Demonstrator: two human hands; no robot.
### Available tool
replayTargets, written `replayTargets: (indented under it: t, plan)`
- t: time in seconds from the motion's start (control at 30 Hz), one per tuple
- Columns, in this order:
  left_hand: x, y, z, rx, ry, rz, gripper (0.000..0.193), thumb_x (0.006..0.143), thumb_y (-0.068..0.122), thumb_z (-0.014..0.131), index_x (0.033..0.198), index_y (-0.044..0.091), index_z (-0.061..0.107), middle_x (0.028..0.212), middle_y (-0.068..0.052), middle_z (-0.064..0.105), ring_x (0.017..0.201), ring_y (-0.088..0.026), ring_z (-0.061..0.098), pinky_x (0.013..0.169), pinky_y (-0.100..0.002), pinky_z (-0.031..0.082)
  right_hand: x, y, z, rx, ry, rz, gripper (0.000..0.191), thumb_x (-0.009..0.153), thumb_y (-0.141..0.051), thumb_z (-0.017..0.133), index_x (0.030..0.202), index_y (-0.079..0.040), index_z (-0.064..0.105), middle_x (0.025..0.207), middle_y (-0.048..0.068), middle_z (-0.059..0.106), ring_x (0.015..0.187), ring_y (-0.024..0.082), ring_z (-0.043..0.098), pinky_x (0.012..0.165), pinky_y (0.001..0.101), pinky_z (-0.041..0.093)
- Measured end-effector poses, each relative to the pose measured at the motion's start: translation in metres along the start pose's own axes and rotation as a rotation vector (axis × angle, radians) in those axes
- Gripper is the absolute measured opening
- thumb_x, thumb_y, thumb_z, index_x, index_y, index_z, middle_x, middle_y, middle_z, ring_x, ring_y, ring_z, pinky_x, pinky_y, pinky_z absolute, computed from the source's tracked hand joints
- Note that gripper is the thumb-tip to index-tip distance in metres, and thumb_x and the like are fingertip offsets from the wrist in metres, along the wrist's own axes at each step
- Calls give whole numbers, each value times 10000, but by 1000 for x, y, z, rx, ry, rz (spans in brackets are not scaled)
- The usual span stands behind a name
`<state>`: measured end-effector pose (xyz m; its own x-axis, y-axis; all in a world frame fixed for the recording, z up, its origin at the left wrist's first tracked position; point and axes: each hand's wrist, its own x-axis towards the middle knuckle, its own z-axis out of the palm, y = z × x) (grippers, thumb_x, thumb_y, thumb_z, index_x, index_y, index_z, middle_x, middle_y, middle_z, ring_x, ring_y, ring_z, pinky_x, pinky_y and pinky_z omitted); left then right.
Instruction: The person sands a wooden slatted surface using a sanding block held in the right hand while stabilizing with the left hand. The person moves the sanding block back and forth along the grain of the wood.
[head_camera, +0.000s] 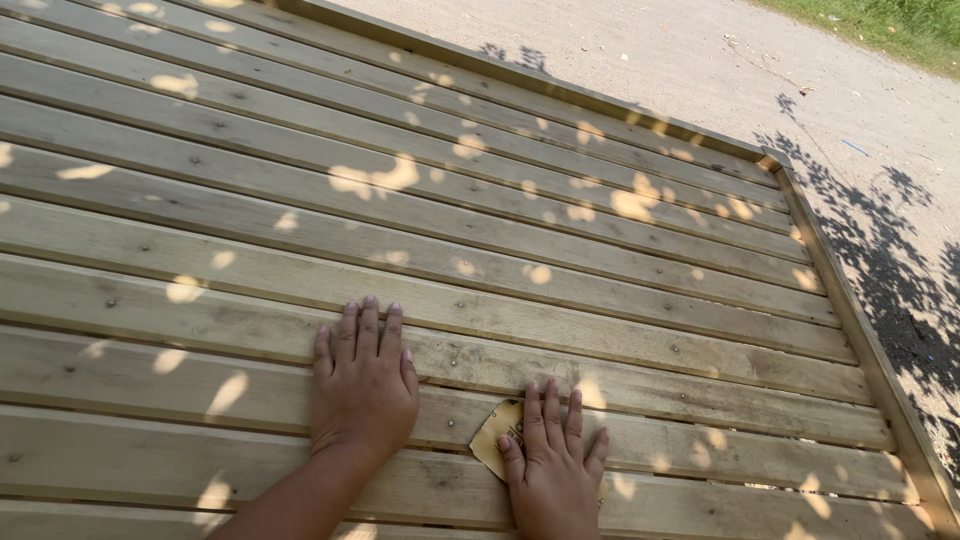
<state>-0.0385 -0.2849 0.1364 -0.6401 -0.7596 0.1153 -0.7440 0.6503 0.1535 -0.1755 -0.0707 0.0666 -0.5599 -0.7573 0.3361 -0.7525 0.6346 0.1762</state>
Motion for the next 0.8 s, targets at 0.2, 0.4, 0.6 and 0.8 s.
replayTargets:
  t: [0.2, 0.4, 0.6, 0.8]
  plan:
    - [8, 3, -14, -30, 25, -6, 665, 955, 394, 348, 1580, 169, 324, 1662, -111, 285, 1530, -281, 196, 1196, -503, 117, 113, 14, -7, 235, -396, 271, 743, 992, -600, 254, 1651, -296, 96, 1713, -27, 29, 1561, 217, -66, 1160, 644, -87]
    - [3, -2, -14, 1, -10, -9, 635, 964, 397, 345, 1558, 174, 311, 1644, -98, 278, 1529, -271, 196, 1213, -499, 117, 50, -4, -11, 118, -149, 73, 721, 1016, -610, 270, 1616, -228, 147, 1684, 5, 93, 1574, 264, -32, 1172, 638, -69]
    - [5, -3, 2, 29, -73, -2, 665, 979, 401, 286, 1603, 171, 256, 1682, -106, 217, 1532, -268, 135, 1206, -493, 84, 44, -3, 0, 146, -222, 69, 702, 1017, -598, 270, 1626, -269, 151, 1694, -13, 104, 1568, 234, -29, 1198, 592, -64]
    - [14, 1, -21, 13, -103, -25, 679, 968, 401, 291, 1609, 183, 232, 1695, -90, 183, 1563, -275, 114, 1200, -503, 66, 131, -3, -10, 248, -423, 227, 725, 1003, -595, 262, 1620, -270, 63, 1719, -19, 8, 1562, 219, -86, 1169, 615, -122]
